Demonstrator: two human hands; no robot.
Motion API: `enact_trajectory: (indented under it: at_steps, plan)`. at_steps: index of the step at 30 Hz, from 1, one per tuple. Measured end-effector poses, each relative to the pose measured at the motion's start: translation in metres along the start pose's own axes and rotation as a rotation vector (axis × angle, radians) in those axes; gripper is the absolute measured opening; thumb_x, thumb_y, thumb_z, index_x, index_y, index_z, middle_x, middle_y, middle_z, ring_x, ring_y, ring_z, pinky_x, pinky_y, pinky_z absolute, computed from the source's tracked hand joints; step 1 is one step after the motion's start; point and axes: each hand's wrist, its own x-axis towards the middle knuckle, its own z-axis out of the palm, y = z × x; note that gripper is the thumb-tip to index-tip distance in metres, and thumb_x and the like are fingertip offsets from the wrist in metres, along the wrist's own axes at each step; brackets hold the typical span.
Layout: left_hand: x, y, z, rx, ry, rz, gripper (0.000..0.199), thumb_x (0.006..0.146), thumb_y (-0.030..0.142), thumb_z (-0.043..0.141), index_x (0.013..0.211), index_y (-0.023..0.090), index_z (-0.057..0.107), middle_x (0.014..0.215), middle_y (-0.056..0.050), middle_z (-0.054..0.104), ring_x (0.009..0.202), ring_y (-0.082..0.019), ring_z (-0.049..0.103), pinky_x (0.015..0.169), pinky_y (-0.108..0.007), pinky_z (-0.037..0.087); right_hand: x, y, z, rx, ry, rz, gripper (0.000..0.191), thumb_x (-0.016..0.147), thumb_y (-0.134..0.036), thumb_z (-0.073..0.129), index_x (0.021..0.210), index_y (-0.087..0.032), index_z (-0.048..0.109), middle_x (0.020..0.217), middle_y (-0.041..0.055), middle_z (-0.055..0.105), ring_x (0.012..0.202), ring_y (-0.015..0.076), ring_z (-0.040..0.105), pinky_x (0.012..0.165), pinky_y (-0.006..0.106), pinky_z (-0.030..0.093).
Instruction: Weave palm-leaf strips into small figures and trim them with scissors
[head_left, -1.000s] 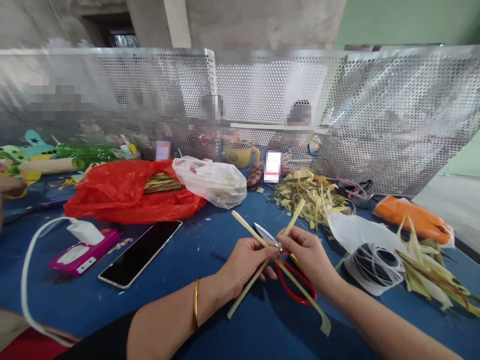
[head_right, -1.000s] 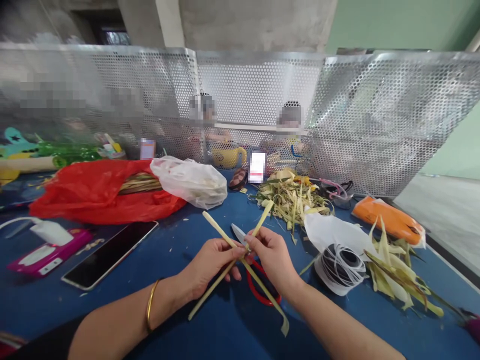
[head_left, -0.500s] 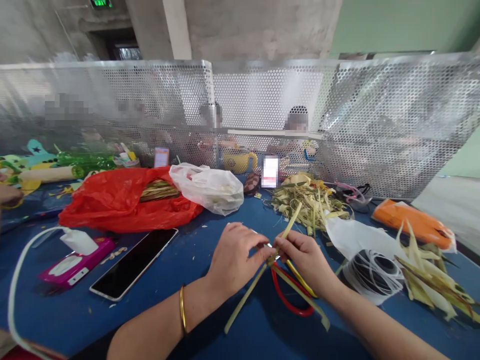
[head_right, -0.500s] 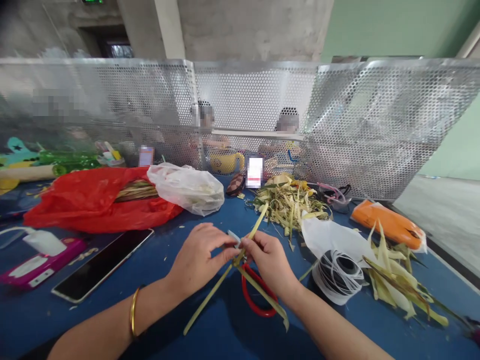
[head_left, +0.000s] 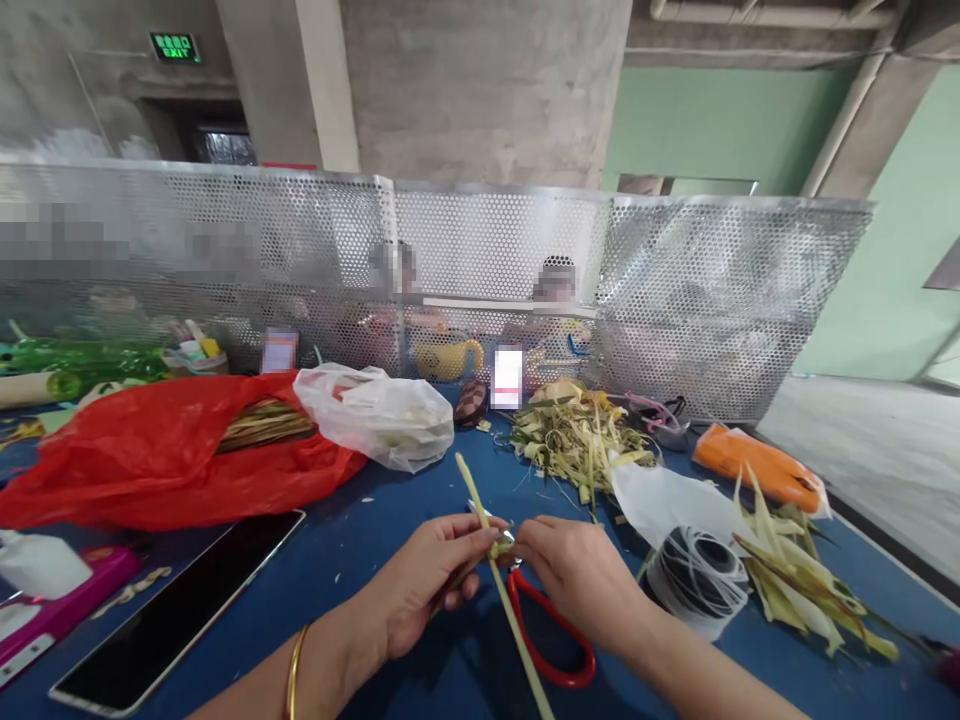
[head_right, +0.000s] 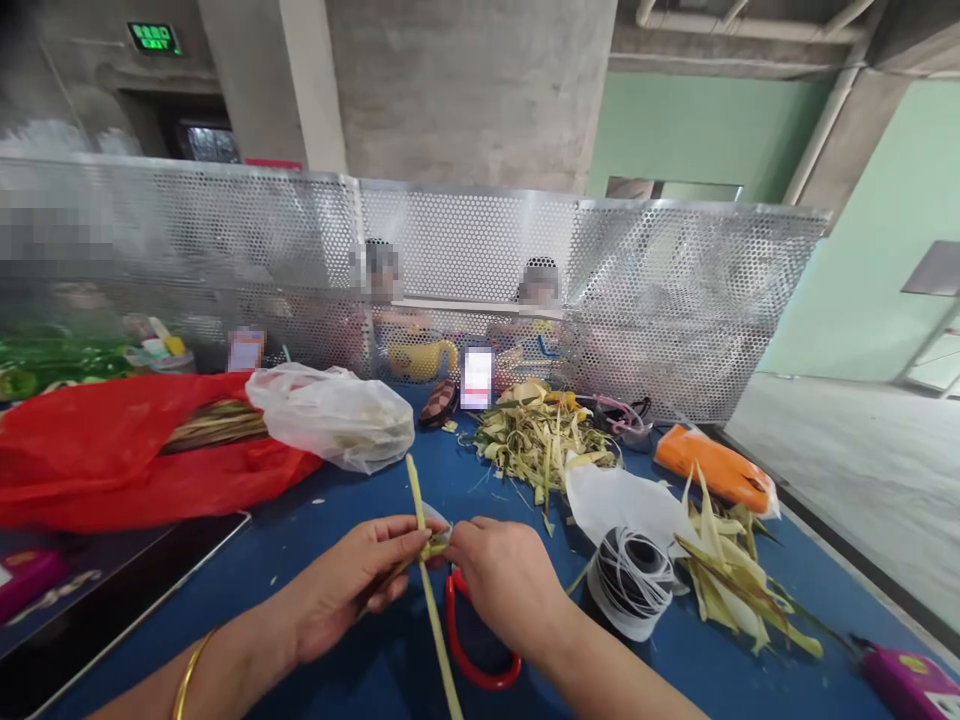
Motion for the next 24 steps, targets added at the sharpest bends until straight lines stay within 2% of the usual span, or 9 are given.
enact_trajectory:
  at_steps: [3,8,10,12,14,15,17,20,24]
  plan:
    - [-0.003,-0.003,0.002,-0.075,-0.035,-0.065,0.05,0.07,0.042,0.073,0.11,0.014,0.062,0.081,-0.006,0.069,0.041,-0.002,0.041,0.037,-0.015,0.019,0.0,0.0,0.005,0.001,-0.016,0.033,0.024,0.094,-0.021,0.044,0.078,-0.021,0.062,0.074,0.0016,0.065,0.066,0.0135,0.059,0.057,0.024,0.03]
    - [-0.001,-0.006,0.005,0.024,0.113,-0.013,0.057,0.07,0.042,0.073,0.117,0.016,0.056,0.071,-0.002,0.069,0.037,-0.005,0.046,0.035,-0.015,0.024,0.0,-0.002,0.008,0.187,-0.005,0.053,0.027,0.093,-0.027,0.044,0.071,-0.02,0.059,0.07,0.0024,0.064,0.066,0.0148,0.059,0.058,0.024,0.034]
    - [0.0,-0.008,0.005,0.033,0.114,0.02,0.049,0.07,0.045,0.072,0.106,0.015,0.06,0.068,-0.002,0.068,0.036,-0.004,0.044,0.034,-0.015,0.024,0.001,-0.001,0.008,0.503,-0.07,0.172,0.03,0.093,-0.037,0.042,0.075,-0.021,0.06,0.063,0.0003,0.061,0.054,0.0133,0.057,0.052,0.023,0.036]
    - [0.0,-0.009,0.005,0.0,0.071,0.04,0.042,0.07,0.047,0.071,0.094,0.014,0.062,0.068,-0.002,0.068,0.035,-0.003,0.042,0.035,-0.015,0.023,0.003,0.002,0.008,0.914,-0.176,0.323,0.03,0.09,-0.047,0.044,0.091,-0.022,0.06,0.06,-0.0025,0.061,0.044,0.0123,0.055,0.046,0.022,0.039]
    - [-0.001,-0.01,0.006,-0.055,0.006,0.038,0.039,0.07,0.046,0.072,0.09,0.013,0.063,0.069,-0.003,0.068,0.035,-0.002,0.04,0.035,-0.016,0.022,0.004,0.005,0.007,1.21,-0.254,0.402,0.037,0.083,-0.051,0.054,0.107,-0.022,0.057,0.064,-0.0032,0.064,0.043,0.0123,0.057,0.045,0.023,0.043]
    - [-0.002,-0.011,0.006,-0.081,-0.027,0.031,0.039,0.07,0.044,0.073,0.09,0.013,0.064,0.069,-0.003,0.068,0.036,-0.002,0.04,0.036,-0.016,0.022,0.005,0.007,0.007,1.275,-0.28,0.396,0.04,0.079,-0.048,0.061,0.108,-0.021,0.058,0.068,-0.0025,0.066,0.047,0.0121,0.059,0.048,0.023,0.045]
    - [-0.003,-0.012,0.008,-0.126,-0.069,0.009,0.037,0.07,0.041,0.074,0.09,0.012,0.065,0.069,-0.004,0.068,0.036,-0.002,0.04,0.036,-0.016,0.021,0.006,0.009,0.009,1.296,-0.313,0.362,0.034,0.074,-0.042,0.069,0.097,-0.018,0.064,0.072,-0.0011,0.067,0.054,0.0103,0.061,0.055,0.022,0.048]
    - [-0.005,-0.013,0.009,-0.174,-0.126,-0.034,0.033,0.071,0.037,0.074,0.088,0.011,0.066,0.071,-0.005,0.069,0.037,-0.002,0.042,0.036,-0.016,0.022,0.005,0.01,0.018,1.27,-0.304,0.361,0.027,0.074,-0.042,0.07,0.074,-0.015,0.066,0.065,-0.0015,0.064,0.054,0.0085,0.057,0.059,0.022,0.047]
    - [-0.005,-0.012,0.007,-0.154,-0.188,-0.115,0.029,0.071,0.034,0.074,0.087,0.011,0.067,0.076,-0.007,0.071,0.04,-0.002,0.045,0.037,-0.014,0.025,0.005,0.009,0.029,1.278,-0.262,0.376,0.032,0.073,-0.046,0.069,0.066,-0.016,0.064,0.053,-0.0034,0.061,0.048,0.009,0.052,0.053,0.022,0.043]
